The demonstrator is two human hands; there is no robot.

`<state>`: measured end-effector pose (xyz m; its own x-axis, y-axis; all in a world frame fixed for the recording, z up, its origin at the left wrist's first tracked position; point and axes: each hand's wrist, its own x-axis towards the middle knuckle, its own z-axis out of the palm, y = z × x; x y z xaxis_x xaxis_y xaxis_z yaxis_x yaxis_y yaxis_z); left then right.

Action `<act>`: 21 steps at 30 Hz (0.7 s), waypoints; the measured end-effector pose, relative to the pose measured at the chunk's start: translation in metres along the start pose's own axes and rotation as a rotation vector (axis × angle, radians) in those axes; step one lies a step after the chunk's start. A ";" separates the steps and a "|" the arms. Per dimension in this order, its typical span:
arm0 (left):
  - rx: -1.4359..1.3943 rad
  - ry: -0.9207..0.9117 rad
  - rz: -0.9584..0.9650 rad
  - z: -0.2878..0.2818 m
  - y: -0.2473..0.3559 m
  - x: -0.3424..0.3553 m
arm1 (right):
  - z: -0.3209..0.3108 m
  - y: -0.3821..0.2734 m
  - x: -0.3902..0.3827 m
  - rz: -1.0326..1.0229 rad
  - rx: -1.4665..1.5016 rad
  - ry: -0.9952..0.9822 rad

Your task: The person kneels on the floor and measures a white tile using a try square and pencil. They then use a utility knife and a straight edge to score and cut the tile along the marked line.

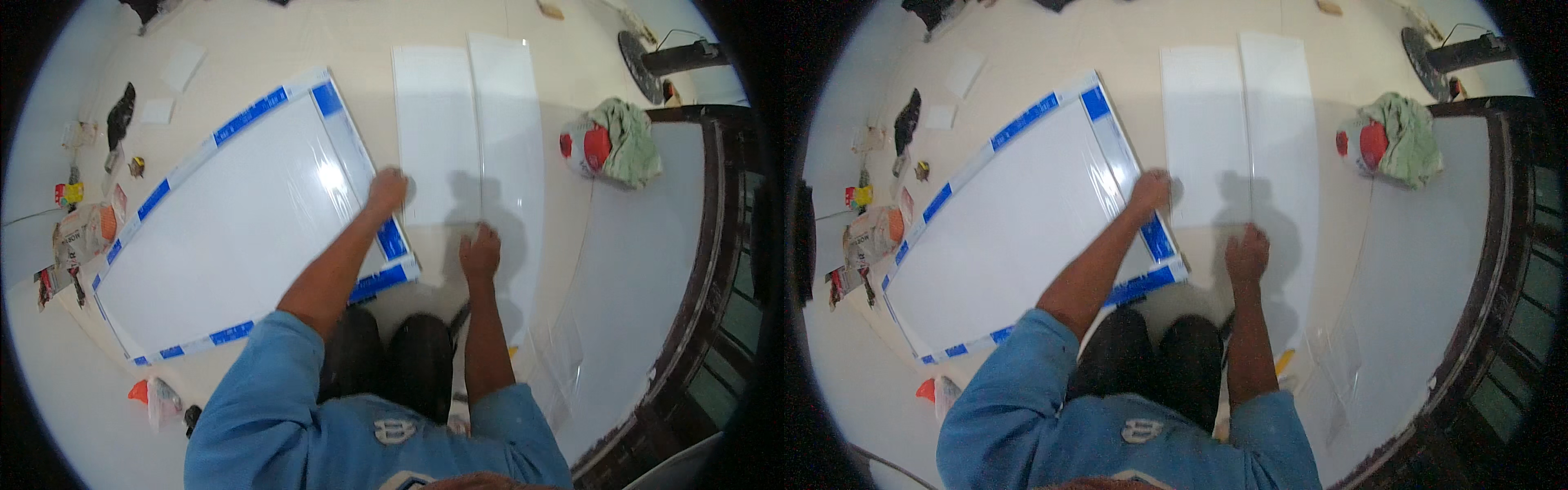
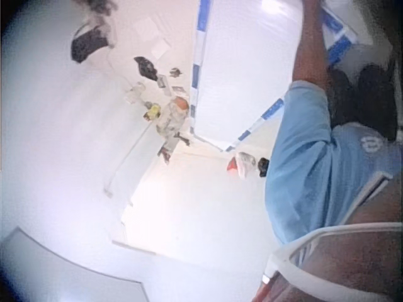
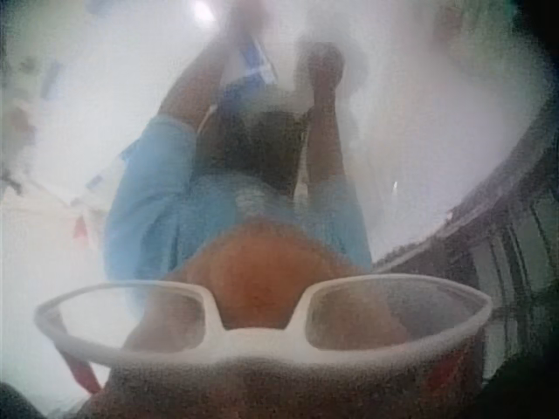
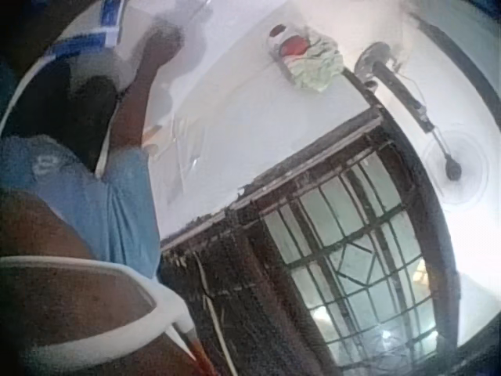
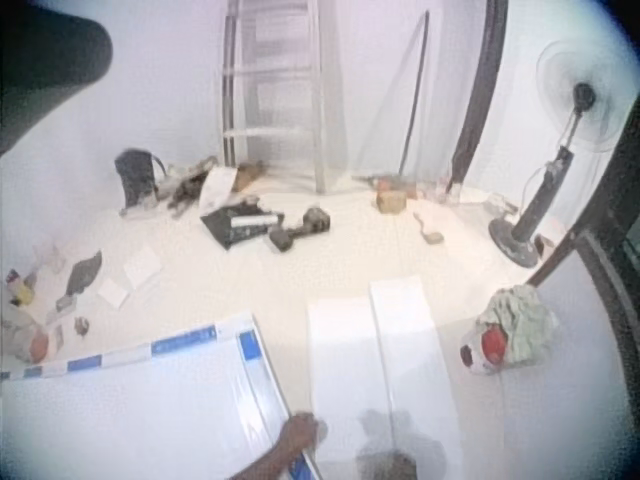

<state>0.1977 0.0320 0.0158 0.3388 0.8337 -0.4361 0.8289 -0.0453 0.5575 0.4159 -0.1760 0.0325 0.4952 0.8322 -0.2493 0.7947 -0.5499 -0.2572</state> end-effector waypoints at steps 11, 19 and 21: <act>-0.532 0.406 -0.222 -0.118 -0.094 -0.046 | -0.007 -0.033 0.077 -0.074 -0.142 -0.027; -0.633 0.561 -0.121 -0.221 -0.122 -0.025 | 0.070 -0.310 0.304 -0.806 0.337 0.063; -0.600 0.646 -0.023 -0.255 -0.156 0.009 | 0.085 -0.357 0.342 -0.857 0.201 0.122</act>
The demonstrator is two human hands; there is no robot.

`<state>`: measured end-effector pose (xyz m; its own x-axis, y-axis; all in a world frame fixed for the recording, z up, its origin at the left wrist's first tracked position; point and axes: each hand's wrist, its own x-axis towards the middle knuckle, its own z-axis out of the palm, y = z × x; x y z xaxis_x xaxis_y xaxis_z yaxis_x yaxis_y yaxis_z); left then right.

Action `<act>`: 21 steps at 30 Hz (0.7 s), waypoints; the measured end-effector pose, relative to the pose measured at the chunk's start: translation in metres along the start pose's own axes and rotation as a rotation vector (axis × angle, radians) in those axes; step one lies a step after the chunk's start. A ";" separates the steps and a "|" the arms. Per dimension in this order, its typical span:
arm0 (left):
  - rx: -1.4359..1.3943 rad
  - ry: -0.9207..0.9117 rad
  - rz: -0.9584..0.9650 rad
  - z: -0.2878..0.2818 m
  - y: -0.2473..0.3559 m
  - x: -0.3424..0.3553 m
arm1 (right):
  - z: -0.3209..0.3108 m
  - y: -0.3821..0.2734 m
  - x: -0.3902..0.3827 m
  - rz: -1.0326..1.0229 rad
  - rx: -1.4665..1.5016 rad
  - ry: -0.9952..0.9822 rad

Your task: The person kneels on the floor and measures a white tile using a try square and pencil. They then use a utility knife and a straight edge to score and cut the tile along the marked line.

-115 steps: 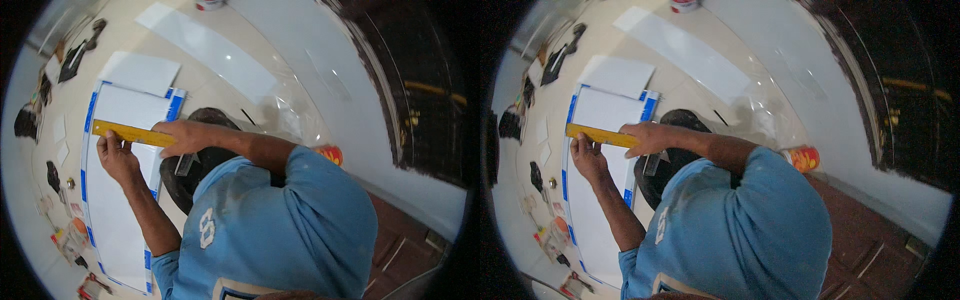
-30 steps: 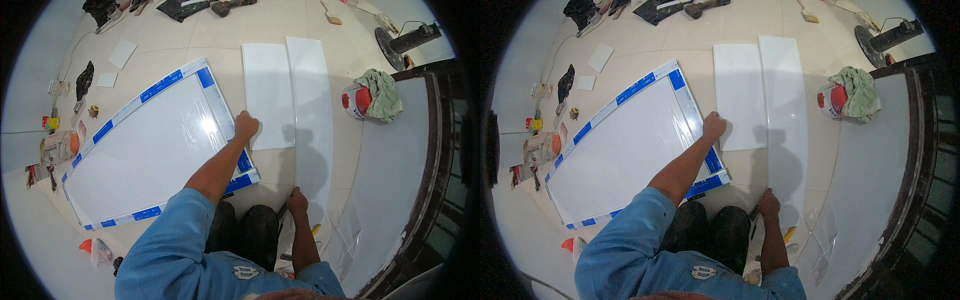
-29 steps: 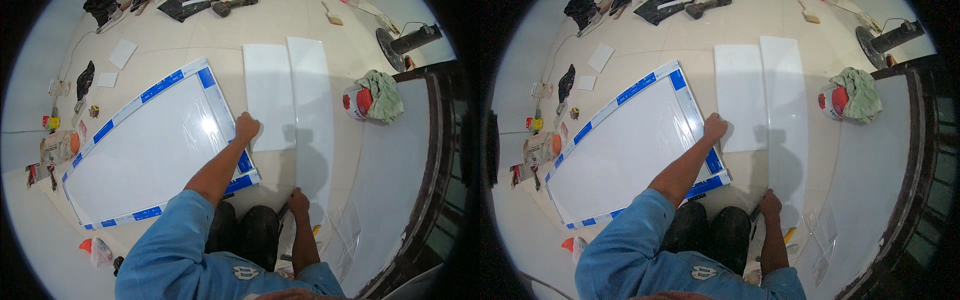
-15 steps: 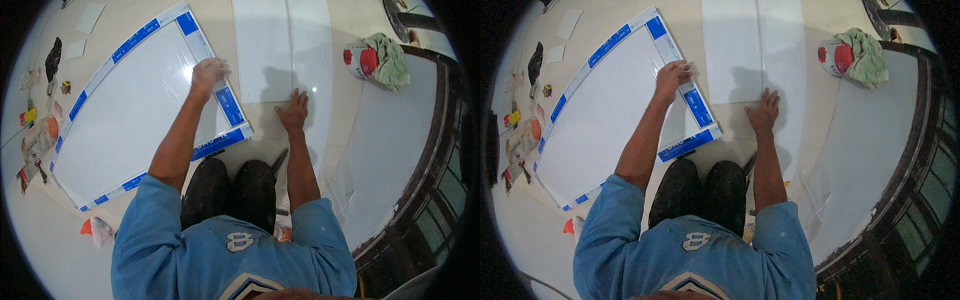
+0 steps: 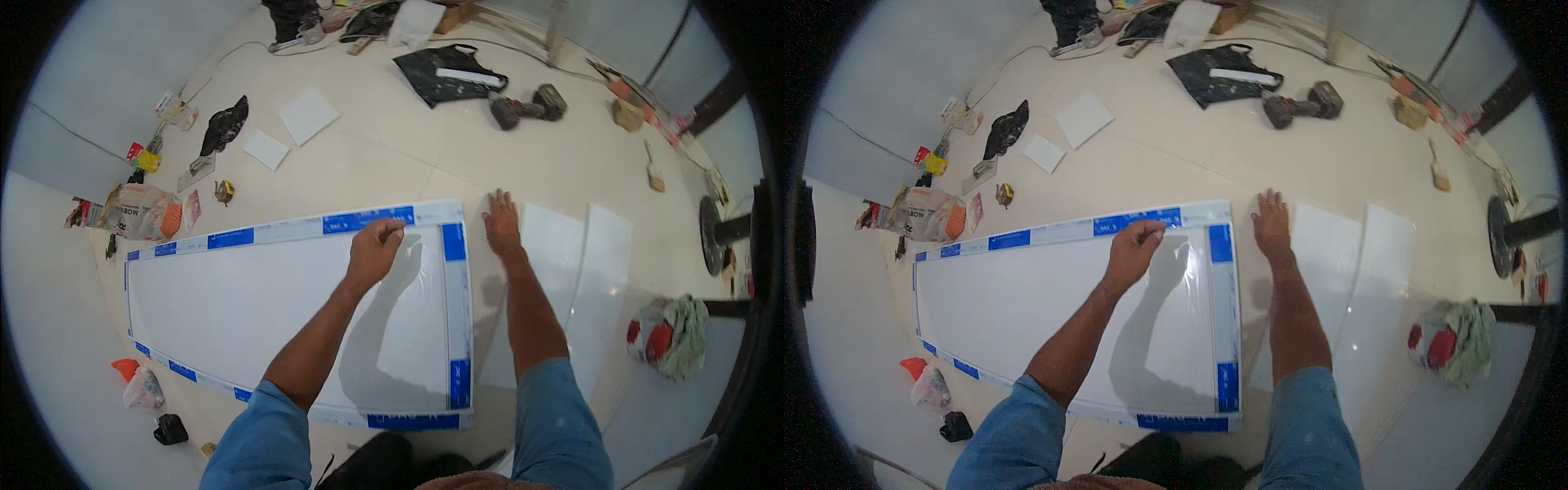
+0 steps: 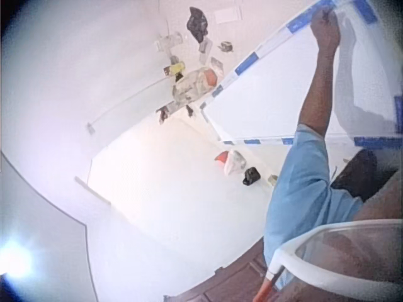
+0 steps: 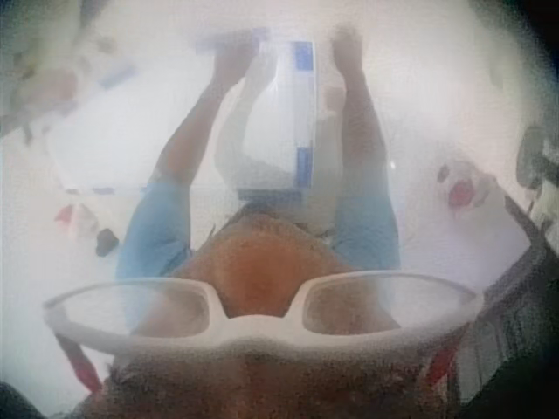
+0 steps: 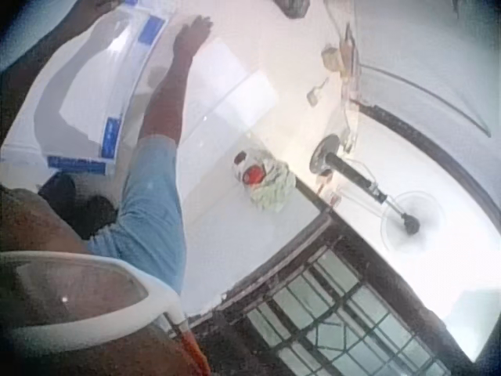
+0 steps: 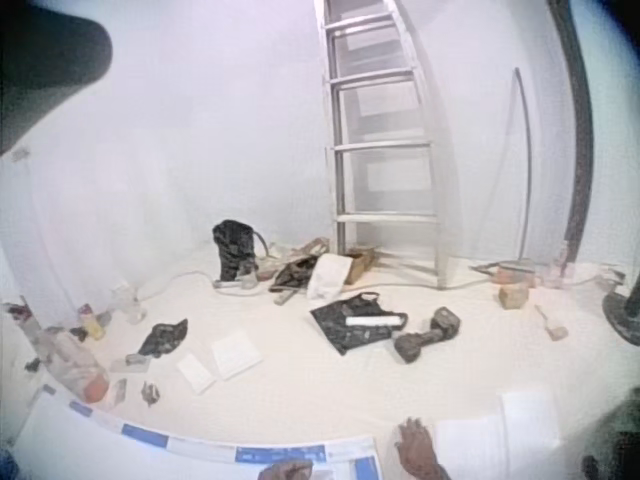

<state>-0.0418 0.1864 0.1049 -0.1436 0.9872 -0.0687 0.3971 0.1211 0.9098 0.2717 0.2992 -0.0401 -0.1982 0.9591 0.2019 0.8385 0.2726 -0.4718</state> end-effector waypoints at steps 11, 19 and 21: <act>0.918 0.146 0.091 -0.046 -0.157 0.251 | 0.016 0.003 0.044 0.056 -0.249 -0.091; 0.885 0.113 0.005 -0.053 -0.137 0.244 | 0.029 -0.013 0.090 0.204 0.086 0.055; 0.839 0.106 0.038 -0.054 -0.134 0.251 | 0.087 -0.045 0.185 -0.071 0.181 0.257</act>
<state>-0.1799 0.4122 -0.0116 -0.1846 0.9823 0.0326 0.9386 0.1663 0.3024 0.1533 0.4705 -0.0561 -0.0987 0.8929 0.4394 0.7187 0.3694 -0.5891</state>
